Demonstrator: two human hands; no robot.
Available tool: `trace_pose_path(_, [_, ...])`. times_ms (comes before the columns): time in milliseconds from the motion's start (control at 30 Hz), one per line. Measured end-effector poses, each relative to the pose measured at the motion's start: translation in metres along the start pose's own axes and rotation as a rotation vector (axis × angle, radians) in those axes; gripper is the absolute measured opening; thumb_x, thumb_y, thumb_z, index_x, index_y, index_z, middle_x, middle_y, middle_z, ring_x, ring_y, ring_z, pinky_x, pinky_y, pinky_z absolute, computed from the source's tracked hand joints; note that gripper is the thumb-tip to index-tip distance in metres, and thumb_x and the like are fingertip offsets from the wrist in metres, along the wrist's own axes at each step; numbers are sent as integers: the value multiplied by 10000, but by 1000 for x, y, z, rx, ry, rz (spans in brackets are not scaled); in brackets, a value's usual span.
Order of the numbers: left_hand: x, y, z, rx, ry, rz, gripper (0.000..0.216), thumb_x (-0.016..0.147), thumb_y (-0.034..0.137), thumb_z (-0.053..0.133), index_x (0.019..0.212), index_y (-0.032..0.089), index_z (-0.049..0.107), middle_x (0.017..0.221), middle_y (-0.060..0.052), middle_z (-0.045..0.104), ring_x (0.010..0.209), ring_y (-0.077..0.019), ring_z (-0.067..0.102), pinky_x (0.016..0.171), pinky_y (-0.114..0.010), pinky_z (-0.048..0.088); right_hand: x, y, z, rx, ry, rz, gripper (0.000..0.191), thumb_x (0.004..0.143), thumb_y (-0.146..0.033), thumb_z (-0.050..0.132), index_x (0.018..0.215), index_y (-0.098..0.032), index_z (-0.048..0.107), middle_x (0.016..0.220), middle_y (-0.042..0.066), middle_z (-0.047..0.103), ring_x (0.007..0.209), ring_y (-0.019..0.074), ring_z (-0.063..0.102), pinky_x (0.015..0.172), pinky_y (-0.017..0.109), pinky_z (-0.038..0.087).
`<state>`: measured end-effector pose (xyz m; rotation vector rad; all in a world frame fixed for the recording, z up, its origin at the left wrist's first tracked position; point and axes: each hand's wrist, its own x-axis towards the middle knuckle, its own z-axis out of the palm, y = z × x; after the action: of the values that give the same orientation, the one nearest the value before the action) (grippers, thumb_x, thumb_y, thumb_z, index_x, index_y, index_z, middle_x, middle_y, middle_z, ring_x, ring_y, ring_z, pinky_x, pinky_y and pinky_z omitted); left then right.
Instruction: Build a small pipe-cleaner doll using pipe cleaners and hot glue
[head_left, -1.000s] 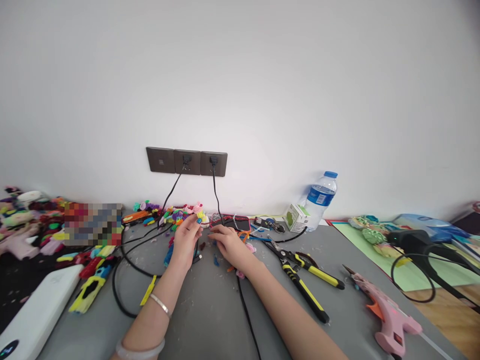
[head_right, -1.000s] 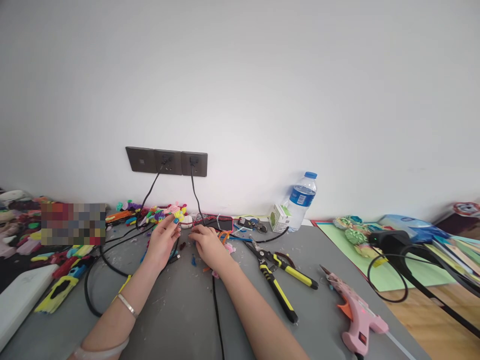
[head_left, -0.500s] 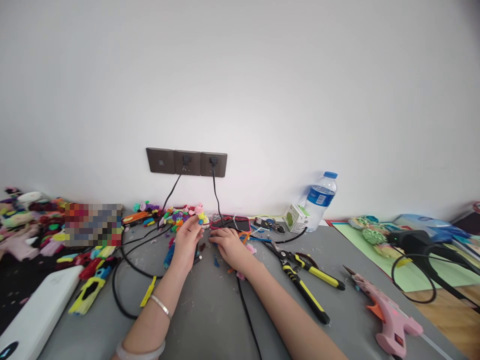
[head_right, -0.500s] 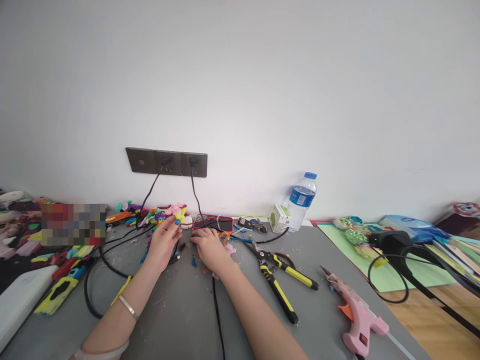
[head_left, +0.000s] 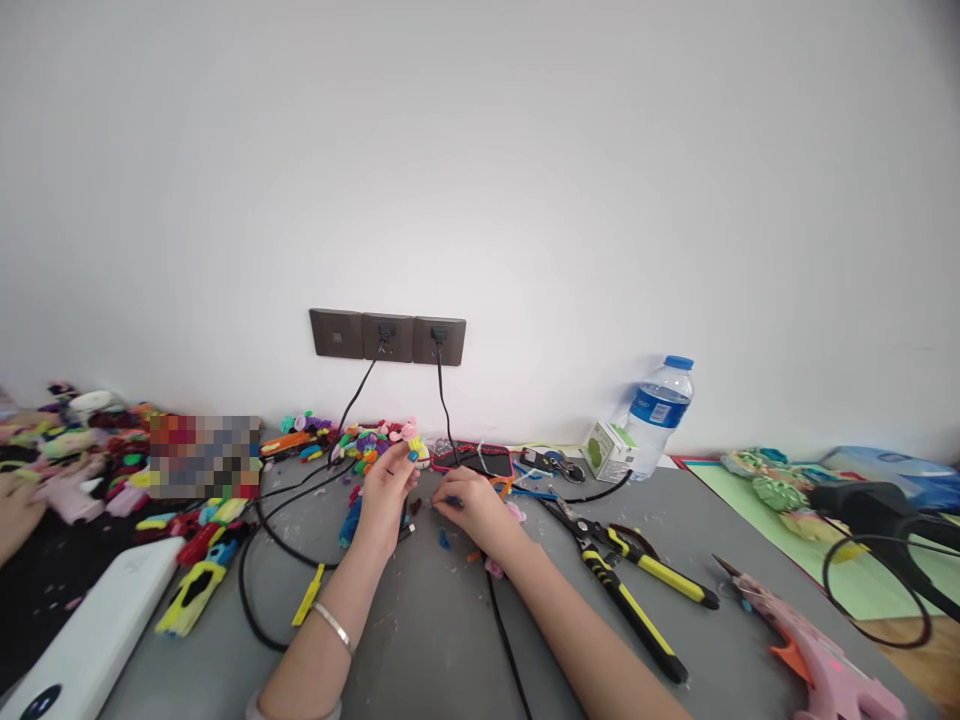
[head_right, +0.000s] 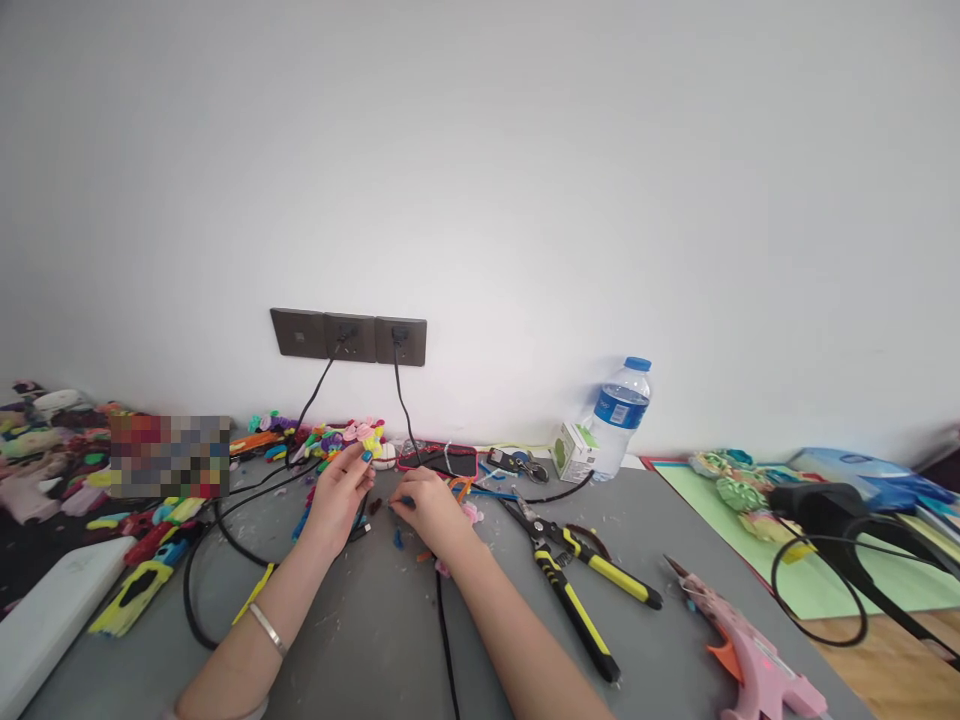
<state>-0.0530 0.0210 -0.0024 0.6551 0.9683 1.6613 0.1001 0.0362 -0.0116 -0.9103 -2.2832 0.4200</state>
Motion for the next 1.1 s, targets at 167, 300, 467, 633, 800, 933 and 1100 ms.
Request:
trace_pose_path(167, [-1, 0, 0, 8, -12, 14, 486, 519, 382, 879, 930, 166, 736, 692, 4, 625, 611, -96, 553, 563, -208, 427, -1, -2, 2, 40, -38, 45, 184, 759, -5, 689, 706, -181, 697, 767, 20, 697, 795, 181, 629, 707, 265, 476])
trace_pose_path(300, [-1, 0, 0, 14, -5, 12, 463, 529, 373, 876, 915, 164, 732, 683, 3, 624, 611, -101, 555, 571, -218, 432, -1, -3, 2, 60, -37, 72, 191, 742, -2, 689, 677, -179, 659, 744, 18, 672, 775, 179, 610, 688, 260, 456])
trace_pose_path(467, [-1, -1, -1, 18, -19, 10, 491, 533, 397, 874, 940, 164, 730, 702, 1, 628, 627, -106, 558, 581, -223, 435, -1, -3, 3, 53, -2, 120, 217, 714, 25, 619, 700, -186, 566, 730, 3, 604, 736, 173, 567, 646, 247, 418])
trace_pose_path(633, [-2, -1, -1, 33, -21, -9, 537, 522, 434, 874, 964, 166, 728, 738, -7, 640, 641, -108, 562, 594, -223, 444, -1, -3, 4, 173, 90, 130, 303, 674, 28, 475, 862, -199, 547, 790, 0, 552, 725, 167, 550, 660, 258, 429])
trace_pose_path(800, [-1, 0, 1, 36, -9, -22, 550, 492, 422, 884, 952, 164, 727, 700, 8, 624, 621, -102, 566, 583, -213, 442, 2, 3, 0, 351, 275, 141, 315, 691, -47, 454, 929, -202, 590, 829, 22, 584, 775, 187, 578, 695, 289, 449])
trace_pose_path(933, [-1, -2, 2, 88, -5, -41, 542, 506, 413, 874, 965, 165, 726, 760, -12, 658, 625, -100, 571, 585, -214, 444, 3, 9, -2, 522, 371, 249, 240, 729, -125, 517, 943, -198, 598, 852, 37, 616, 779, 189, 602, 667, 286, 461])
trace_pose_path(1100, [-5, -1, 3, 210, -51, -37, 534, 563, 439, 832, 1014, 175, 723, 919, -68, 709, 660, -118, 584, 588, -224, 439, 4, 8, -7, 655, 515, 276, 138, 761, -191, 587, 898, -203, 584, 812, 21, 626, 753, 176, 616, 679, 286, 477])
